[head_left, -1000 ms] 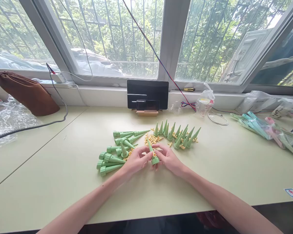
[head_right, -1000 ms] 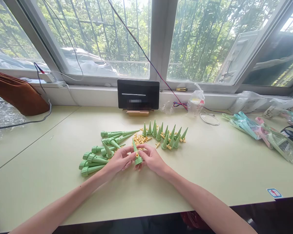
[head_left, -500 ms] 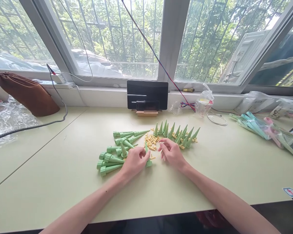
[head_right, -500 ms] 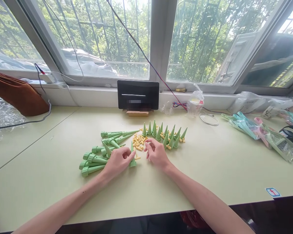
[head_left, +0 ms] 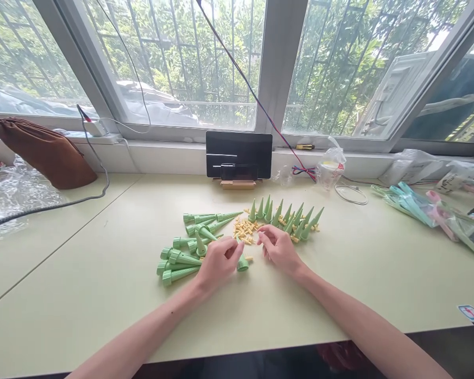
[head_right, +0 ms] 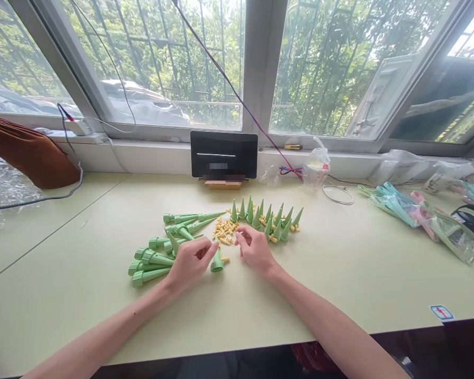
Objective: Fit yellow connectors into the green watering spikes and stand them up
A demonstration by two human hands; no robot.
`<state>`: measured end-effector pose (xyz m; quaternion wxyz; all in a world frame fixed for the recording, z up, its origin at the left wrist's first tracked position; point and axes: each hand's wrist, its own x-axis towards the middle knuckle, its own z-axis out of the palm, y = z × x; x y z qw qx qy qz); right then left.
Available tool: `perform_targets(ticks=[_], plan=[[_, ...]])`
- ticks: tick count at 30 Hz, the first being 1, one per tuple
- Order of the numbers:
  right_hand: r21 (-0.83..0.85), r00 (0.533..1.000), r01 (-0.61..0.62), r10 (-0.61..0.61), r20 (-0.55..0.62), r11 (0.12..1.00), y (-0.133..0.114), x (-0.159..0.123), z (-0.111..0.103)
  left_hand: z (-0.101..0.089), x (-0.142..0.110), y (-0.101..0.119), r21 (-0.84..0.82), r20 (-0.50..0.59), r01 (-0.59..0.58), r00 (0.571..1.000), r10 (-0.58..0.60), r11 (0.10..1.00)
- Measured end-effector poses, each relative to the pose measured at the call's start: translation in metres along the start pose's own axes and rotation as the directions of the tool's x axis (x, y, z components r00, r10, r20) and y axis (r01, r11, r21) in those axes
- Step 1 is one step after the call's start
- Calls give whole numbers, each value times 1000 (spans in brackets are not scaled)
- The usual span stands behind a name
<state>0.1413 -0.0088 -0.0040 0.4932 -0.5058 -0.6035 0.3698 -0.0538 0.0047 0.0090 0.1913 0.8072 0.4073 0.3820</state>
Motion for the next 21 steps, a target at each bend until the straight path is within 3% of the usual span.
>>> perform_targets(ticks=[4,8,11,21], plan=[[-47,1000,5,-5,-4,999,0,2,-2,-1,-7,6,-53,62,-147,987,150,988],[-93,1000,3,-3,5,996,1,2,-3,1,-18,9,9,219,-351,914,340,936],[-103,1000,-4,5,14,995,2,2,-3,3,-23,10,49,257,-443,872,418,895],[-122,999,22,-18,37,992,2,2,-3,5,-21,6,67,288,-411,880,377,909]])
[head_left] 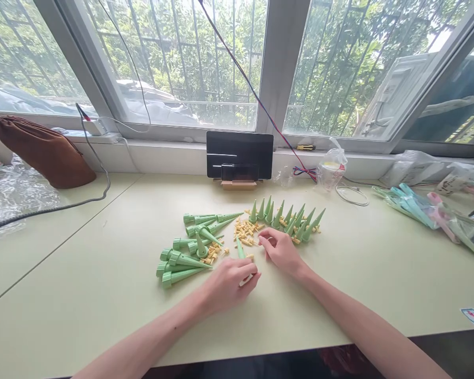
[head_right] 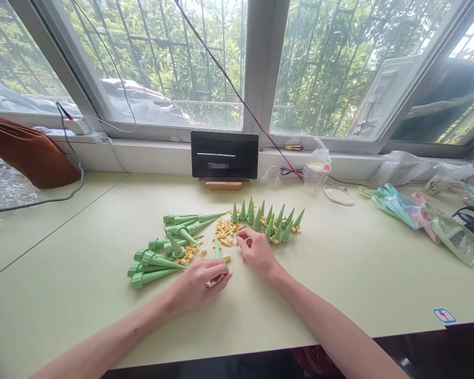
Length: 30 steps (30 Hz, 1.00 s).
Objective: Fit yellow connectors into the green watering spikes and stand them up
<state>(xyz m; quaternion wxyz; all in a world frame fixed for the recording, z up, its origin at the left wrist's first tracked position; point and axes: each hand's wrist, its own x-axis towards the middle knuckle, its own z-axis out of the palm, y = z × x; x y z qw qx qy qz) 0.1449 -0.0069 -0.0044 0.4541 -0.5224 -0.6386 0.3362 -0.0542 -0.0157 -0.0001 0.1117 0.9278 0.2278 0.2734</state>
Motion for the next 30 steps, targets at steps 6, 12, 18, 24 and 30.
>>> perform_targets(ticks=[6,12,18,24,30], plan=[[-2,1000,4,-4,-4,1000,0,-1,1,0,1,-3,-12,-53,39,998,-40,999],[-57,999,43,-44,-25,997,1,0,2,-1,2,-5,-88,-246,139,957,-156,986],[-118,995,94,-89,43,989,5,2,2,1,4,-8,-178,-309,250,904,-295,952],[-149,994,99,-89,69,984,10,2,2,3,3,-8,-187,-313,249,902,-298,950],[-164,992,102,-88,91,981,9,2,2,2,4,-7,-184,-318,235,905,-284,954]])
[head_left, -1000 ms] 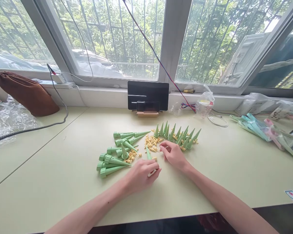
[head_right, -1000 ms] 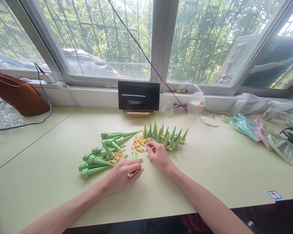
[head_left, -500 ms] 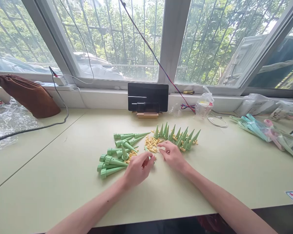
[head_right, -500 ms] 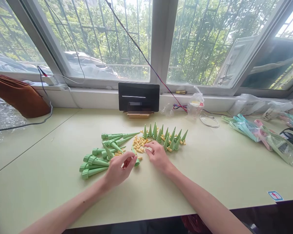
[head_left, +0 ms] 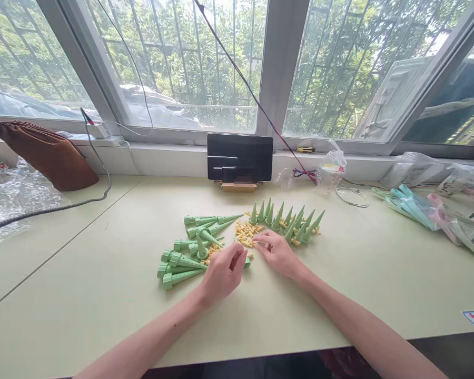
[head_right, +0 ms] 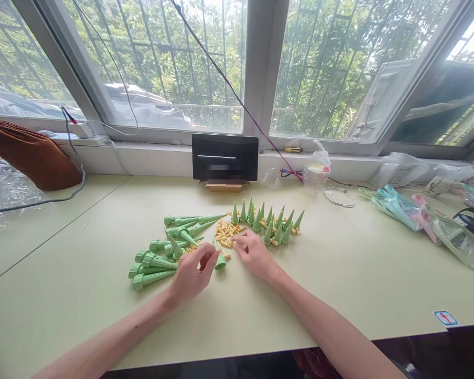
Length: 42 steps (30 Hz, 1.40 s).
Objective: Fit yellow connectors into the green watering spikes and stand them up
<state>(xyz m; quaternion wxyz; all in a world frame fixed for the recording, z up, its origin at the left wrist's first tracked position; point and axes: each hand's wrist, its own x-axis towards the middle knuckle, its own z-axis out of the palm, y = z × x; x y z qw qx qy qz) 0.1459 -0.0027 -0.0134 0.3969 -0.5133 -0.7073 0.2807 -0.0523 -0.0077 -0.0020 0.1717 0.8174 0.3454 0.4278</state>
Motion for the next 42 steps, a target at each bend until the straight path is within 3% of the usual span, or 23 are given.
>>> perform_targets(ticks=[13,22,42], plan=[[-43,1000,2,-1,19,999,2,0,0,-5,4,2,27,-4,-10,1000,10,1000],[-70,999,6,-3,40,998,-1,0,-2,-2,1,-2,-27,31,68,997,-68,997],[-74,999,19,-17,27,997,0,0,-1,-1,4,3,-21,-25,23,999,-23,1000]])
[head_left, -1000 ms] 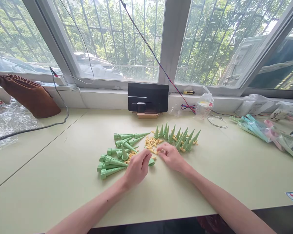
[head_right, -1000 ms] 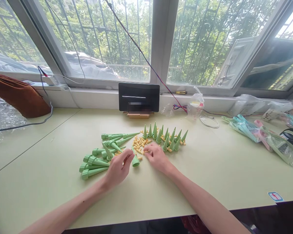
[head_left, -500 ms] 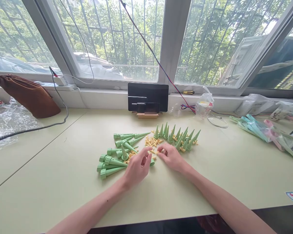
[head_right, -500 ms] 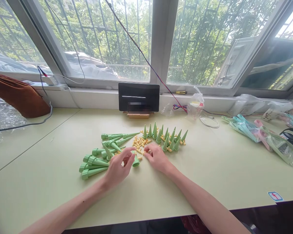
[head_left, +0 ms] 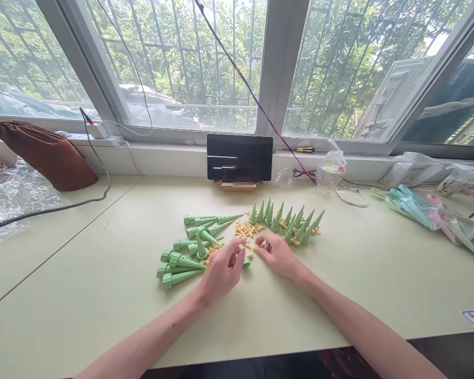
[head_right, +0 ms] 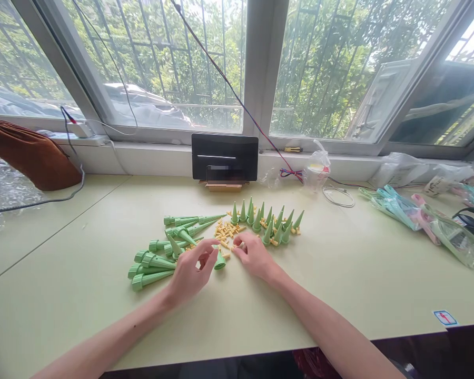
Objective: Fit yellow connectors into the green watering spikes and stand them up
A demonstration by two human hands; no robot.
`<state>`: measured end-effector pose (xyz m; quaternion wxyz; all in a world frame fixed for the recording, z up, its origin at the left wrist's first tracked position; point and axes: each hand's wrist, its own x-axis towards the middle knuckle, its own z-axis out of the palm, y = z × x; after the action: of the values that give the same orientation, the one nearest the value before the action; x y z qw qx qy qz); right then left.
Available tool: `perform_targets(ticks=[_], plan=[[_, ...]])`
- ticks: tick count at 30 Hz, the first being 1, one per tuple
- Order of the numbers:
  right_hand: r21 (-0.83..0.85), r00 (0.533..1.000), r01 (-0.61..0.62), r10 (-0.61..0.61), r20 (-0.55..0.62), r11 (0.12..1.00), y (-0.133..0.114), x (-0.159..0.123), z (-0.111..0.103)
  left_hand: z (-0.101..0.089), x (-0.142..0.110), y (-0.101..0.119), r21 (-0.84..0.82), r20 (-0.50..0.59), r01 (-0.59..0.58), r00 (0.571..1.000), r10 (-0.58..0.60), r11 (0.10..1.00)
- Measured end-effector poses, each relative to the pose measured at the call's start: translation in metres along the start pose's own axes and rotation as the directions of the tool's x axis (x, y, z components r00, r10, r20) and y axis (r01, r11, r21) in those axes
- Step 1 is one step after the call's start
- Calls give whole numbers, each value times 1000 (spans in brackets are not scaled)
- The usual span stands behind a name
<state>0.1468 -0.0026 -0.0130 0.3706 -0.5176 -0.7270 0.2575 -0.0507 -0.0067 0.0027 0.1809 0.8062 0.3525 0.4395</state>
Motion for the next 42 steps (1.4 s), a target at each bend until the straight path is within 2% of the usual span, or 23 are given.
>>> perform_targets(ticks=[15,27,32,37,42], plan=[[13,1000,-8,8,20,1000,2,-1,1,1,-1,0,25,8,6,1000,-6,1000],[-76,997,69,-65,43,995,4,-2,2,1,0,0,31,8,0,1000,-1,1000],[-96,998,46,-42,40,994,3,-1,2,1,0,1,48,22,10,1000,-11,999],[-50,998,68,-69,-10,996,-1,0,1,-1,1,0,54,28,19,999,-21,998],[48,999,17,-15,-44,999,-9,-1,0,-1,1,-2,47,41,21,999,-23,999]])
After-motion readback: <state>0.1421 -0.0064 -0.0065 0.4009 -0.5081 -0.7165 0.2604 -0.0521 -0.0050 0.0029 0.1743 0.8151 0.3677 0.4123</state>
